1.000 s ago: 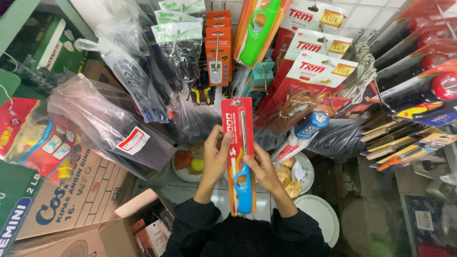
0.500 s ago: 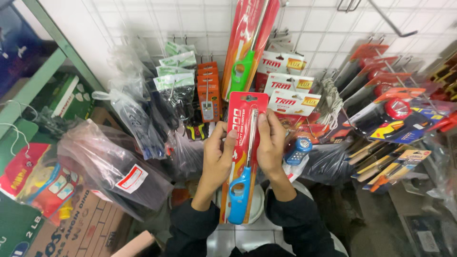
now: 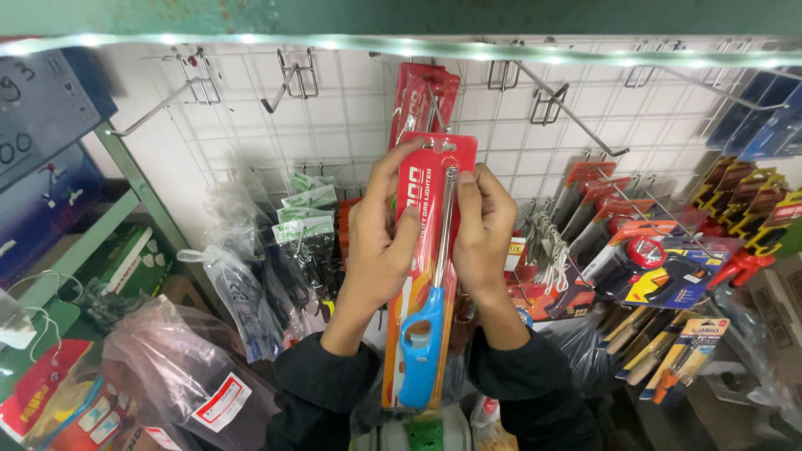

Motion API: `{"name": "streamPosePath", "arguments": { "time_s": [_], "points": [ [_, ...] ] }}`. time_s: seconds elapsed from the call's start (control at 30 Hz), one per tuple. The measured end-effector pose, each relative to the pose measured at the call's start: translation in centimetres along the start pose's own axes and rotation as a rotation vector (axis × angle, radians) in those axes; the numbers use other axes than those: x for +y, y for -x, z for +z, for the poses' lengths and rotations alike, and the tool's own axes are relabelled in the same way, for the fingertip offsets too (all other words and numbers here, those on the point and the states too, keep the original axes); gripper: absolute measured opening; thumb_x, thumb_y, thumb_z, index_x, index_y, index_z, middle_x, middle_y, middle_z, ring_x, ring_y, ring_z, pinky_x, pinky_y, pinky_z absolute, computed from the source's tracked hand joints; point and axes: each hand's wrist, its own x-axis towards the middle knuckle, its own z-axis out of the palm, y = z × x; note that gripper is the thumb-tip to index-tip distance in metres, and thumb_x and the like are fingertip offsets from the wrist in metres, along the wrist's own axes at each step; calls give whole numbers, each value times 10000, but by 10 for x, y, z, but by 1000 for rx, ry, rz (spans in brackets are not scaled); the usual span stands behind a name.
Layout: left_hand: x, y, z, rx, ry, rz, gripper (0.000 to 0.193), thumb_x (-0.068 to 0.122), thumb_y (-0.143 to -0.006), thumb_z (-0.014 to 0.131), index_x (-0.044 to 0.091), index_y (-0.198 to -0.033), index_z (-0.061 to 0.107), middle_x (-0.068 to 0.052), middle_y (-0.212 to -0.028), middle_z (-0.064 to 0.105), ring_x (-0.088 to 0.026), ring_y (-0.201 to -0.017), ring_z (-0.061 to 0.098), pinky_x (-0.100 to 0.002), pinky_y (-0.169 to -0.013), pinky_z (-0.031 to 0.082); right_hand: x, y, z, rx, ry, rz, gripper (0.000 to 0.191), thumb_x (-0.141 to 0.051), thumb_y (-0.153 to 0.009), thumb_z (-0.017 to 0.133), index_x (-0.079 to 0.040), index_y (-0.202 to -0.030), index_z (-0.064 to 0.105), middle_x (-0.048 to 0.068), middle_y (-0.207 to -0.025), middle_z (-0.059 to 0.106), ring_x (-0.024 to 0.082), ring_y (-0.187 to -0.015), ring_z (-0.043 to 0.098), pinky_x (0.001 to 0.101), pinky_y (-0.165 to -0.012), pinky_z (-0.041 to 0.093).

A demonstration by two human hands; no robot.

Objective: The person takes packaged gas lighters and an electric soldering iron from a cardboard box and hangs them one by one onto metal hooks on a display rack.

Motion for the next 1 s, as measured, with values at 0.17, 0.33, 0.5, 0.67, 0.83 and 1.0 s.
{"name": "streamPosePath", "arguments": {
  "time_s": [0.17, 0.33, 0.5, 0.67, 0.83, 1.0],
  "points": [
    [4, -19, 5, 27, -14, 21, 621, -12, -927, 463, 41, -1545, 443, -158, -1283, 739, -168, -1184, 702, -314, -1033, 555, -8, -17, 1, -9, -30, -9, 232, -135, -1107, 494, -30, -921, 584, -47, -807, 566, 18, -736, 467, 222, -637, 404],
    [2, -27, 4, 1, 28, 2, 632, -36, -925, 454, 41, -1552, 436, -158, -1292, 729, -166, -1160, 699, -314, -1014, 556, -12, -22, 2, -11, -53, 18, 215, -126, -1103, 483, -16, -953, 590, -21, -841, 601, 25, -762, 508, 229, -666, 433],
    [-1, -24, 2, -12, 10, -26, 625, -39, -925, 451, 48, -1545, 456, -151, -1246, 751, -157, -1128, 711, -311, -996, 566, -6, -17, 3, 2, -46, 69, 233, -139, -1076, 457, -4, -1006, 634, -1, -871, 656, 36, -773, 554, 231, -696, 464],
    [-8, -26, -2, -32, -20, -100, 617, -32, -936, 468, 87, -1541, 449, -139, -1253, 739, -169, -1072, 706, -306, -921, 566, 9, -21, 4, -2, -64, 72, 235, -138, -1083, 460, 6, -993, 622, 6, -877, 647, 45, -793, 548, 243, -716, 464],
    [-22, -28, -2, -27, -54, -72, 573, -55, -964, 448, 91, -1518, 446, -163, -1320, 694, -218, -1223, 698, -327, -1013, 554, 31, -30, 6, 38, 36, 6, 225, -143, -1093, 476, -2, -937, 554, -10, -830, 556, 58, -799, 469, 268, -718, 433],
    [-43, -31, -4, 19, -155, -47, 548, -79, -974, 442, 91, -1492, 489, -190, -1399, 658, -255, -1264, 683, -344, -1057, 518, 50, -41, 12, 107, 270, -21, 263, -167, -1097, 469, 7, -909, 527, 50, -739, 483, 102, -729, 416, 318, -664, 405]
  ]
}}
